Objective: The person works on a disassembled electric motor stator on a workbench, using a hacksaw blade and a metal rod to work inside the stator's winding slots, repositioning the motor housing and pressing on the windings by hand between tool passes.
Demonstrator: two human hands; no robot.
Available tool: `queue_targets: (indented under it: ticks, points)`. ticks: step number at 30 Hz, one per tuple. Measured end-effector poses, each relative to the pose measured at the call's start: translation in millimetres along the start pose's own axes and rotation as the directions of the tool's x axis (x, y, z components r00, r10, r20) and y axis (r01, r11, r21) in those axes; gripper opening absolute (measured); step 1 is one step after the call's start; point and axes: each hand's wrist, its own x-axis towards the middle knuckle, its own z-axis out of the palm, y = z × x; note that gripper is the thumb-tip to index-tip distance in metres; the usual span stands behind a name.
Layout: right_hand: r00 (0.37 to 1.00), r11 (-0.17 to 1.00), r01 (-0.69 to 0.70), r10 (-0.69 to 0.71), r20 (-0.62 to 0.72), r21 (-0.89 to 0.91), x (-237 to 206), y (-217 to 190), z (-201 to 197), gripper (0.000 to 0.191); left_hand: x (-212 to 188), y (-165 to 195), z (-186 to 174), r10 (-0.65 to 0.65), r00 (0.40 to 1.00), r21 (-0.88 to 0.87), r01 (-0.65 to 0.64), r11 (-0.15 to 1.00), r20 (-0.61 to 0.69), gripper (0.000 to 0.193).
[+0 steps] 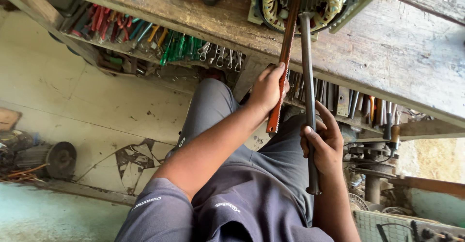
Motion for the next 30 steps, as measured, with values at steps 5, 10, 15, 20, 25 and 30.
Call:
queue_targets:
  ticks: [5,10,15,20,25,30]
  points:
    - [1.000,0.999,0.007,-0.008,-0.018,-0.046,6,-5,5,0.070,-9,7,2,0.020,1.000,-0.107,-0.019,0.994,0.010,0.033]
    - [0.999,0.997,0.022,-0.024,-0.028,-0.070,10,-9,9,0.069,-12,16,-3,-0.027,1.000,-0.119,0.027,0.993,0.005,0.035]
    - [0.999,0.995,0.037,-0.039,-0.014,-0.090,12,-13,15,0.068,-10,17,-10,-0.025,1.000,-0.149,0.028,0.988,0.017,0.034]
    - [0.998,0.992,0.054,-0.057,-0.020,-0.113,12,-15,18,0.068,-8,12,-11,0.007,1.000,-0.139,-0.005,0.990,0.015,0.037]
    - [0.998,0.991,0.065,-0.068,-0.018,-0.119,12,-14,18,0.068,-11,15,-8,-0.069,0.998,-0.088,0.069,0.994,0.004,0.038]
    - [0.997,0.989,0.067,-0.070,-0.014,-0.135,13,-11,17,0.068,-16,19,-8,-0.082,0.997,-0.093,0.082,0.992,0.004,0.038]
